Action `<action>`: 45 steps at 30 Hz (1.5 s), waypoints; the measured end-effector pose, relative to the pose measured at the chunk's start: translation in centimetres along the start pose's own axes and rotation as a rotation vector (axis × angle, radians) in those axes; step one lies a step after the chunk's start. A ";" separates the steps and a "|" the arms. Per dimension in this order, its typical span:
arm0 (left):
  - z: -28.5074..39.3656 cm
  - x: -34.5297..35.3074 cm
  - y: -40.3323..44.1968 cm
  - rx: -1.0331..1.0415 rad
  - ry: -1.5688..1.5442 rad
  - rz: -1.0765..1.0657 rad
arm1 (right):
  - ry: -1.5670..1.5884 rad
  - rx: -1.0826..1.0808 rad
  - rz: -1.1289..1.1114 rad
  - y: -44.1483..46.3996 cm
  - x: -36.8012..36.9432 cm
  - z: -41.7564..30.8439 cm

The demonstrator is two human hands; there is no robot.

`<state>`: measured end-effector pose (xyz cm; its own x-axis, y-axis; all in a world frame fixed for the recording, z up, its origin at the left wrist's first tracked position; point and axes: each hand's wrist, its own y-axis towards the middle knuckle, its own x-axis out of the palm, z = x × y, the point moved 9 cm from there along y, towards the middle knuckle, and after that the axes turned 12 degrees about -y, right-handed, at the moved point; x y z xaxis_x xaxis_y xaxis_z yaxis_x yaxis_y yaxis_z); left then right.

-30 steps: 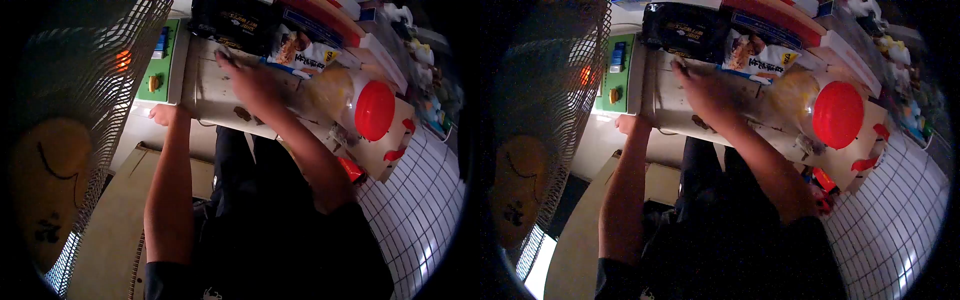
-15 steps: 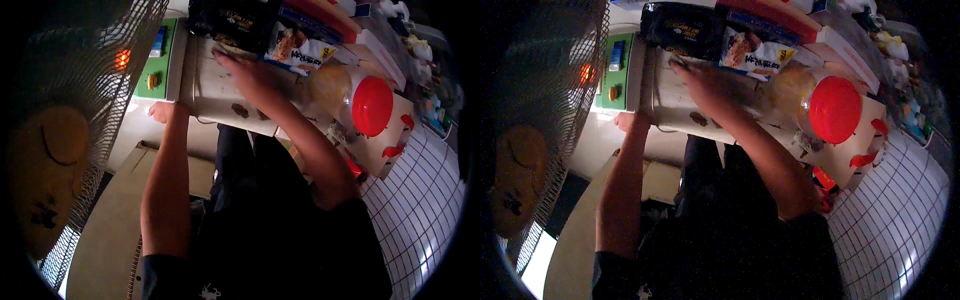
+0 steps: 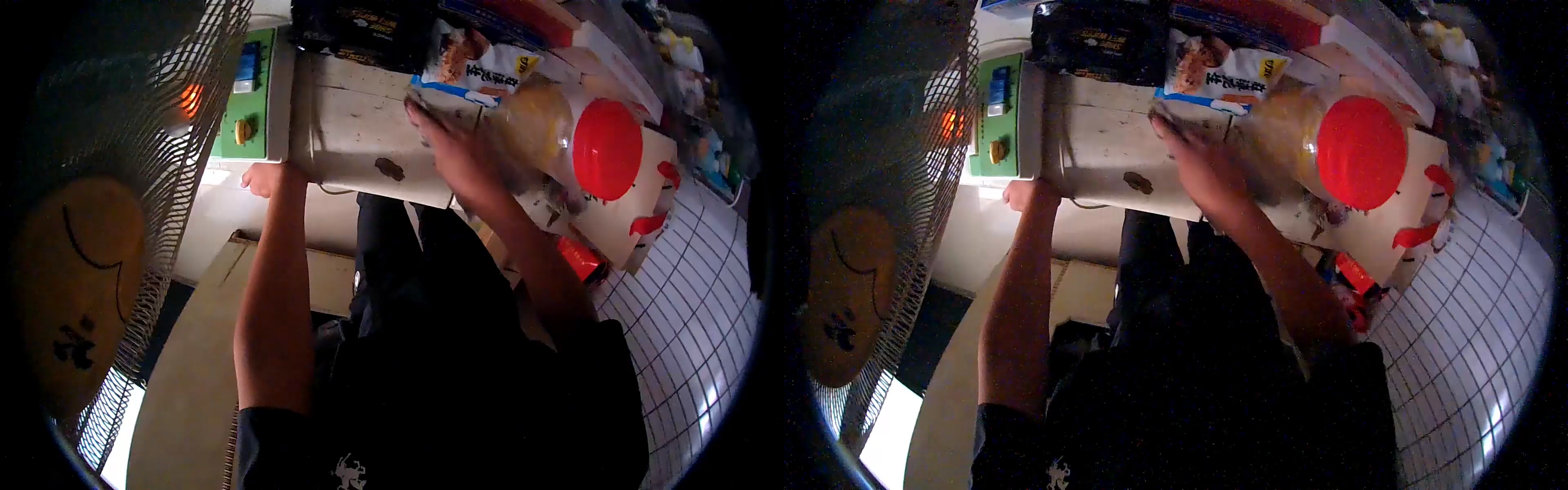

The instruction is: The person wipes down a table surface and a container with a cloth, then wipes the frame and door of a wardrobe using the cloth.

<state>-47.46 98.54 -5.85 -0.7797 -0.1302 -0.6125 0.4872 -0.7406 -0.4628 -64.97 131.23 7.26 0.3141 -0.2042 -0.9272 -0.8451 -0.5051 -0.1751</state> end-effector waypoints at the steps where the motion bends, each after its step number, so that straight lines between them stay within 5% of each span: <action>1: -0.5 0.2 0.1 -0.070 -0.119 0.017 | -0.088 0.017 -0.010 -1.2 -0.6 0.4; 3: 2.9 0.4 -1.2 0.391 0.449 0.167 | -0.031 0.088 -0.082 -3.6 -0.5 1.4; 5: 4.0 2.1 -2.4 0.559 0.703 0.058 | -0.134 0.138 -0.138 -6.4 0.2 1.6; 7: 4.2 4.9 -3.7 0.707 0.992 -0.116 | 0.010 0.218 0.051 -8.4 -0.3 2.2; 10: 3.3 7.4 -5.3 0.988 1.485 -0.370 | -0.055 0.303 -0.095 -12.4 1.1 4.1; 14: 2.9 7.3 -6.8 1.305 1.930 -0.488 | -0.005 0.335 -0.037 -17.0 1.6 5.3; 21: 2.1 8.4 -5.7 1.658 2.312 -0.542 | 0.257 0.654 0.081 -26.8 0.4 11.3; 22: 1.3 8.5 -5.9 1.720 2.350 -0.559 | 0.097 0.721 0.032 -28.1 0.6 12.4; 24: 0.6 8.0 -4.4 1.646 2.535 -0.522 | 0.128 0.828 -0.019 -30.0 0.6 14.1; 26: -0.1 3.8 -9.5 1.755 2.054 -0.666 | 0.158 0.931 -0.066 -31.3 1.0 15.3; 28: -3.2 1.7 -5.5 1.002 1.480 -1.048 | 0.306 0.895 0.407 -31.6 -1.1 15.4; 31: -8.9 -1.9 -1.3 -0.055 0.485 -1.204 | 0.285 0.906 0.176 -28.7 1.2 14.5; 35: -10.6 -8.4 -17.5 0.282 0.974 -1.458 | 0.199 0.817 0.260 -30.1 0.6 16.1; 37: -10.7 -10.1 -27.5 0.515 1.133 -1.768 | 0.134 0.902 0.263 -30.9 0.7 17.1; 39: -11.6 -14.9 -38.1 0.500 1.247 -2.052 | 0.168 0.903 0.251 -29.8 1.2 15.8; 41: -12.0 -21.9 -48.4 0.132 1.149 -2.650 | 0.224 0.894 0.227 -28.1 1.7 13.5; 43: -10.7 -29.3 -55.9 -0.638 0.894 -3.078 | 0.293 0.880 0.255 -28.1 1.2 12.7; 45: -12.3 -35.6 -56.5 -0.678 0.943 -3.093 | 0.177 0.906 0.440 -29.6 -1.1 13.0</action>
<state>-42.41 153.13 34.18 0.5531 -0.1905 0.8111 0.0026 0.9739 0.2270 -45.91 157.31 9.19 -0.1053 -0.3768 -0.9203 -0.8871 0.4538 -0.0843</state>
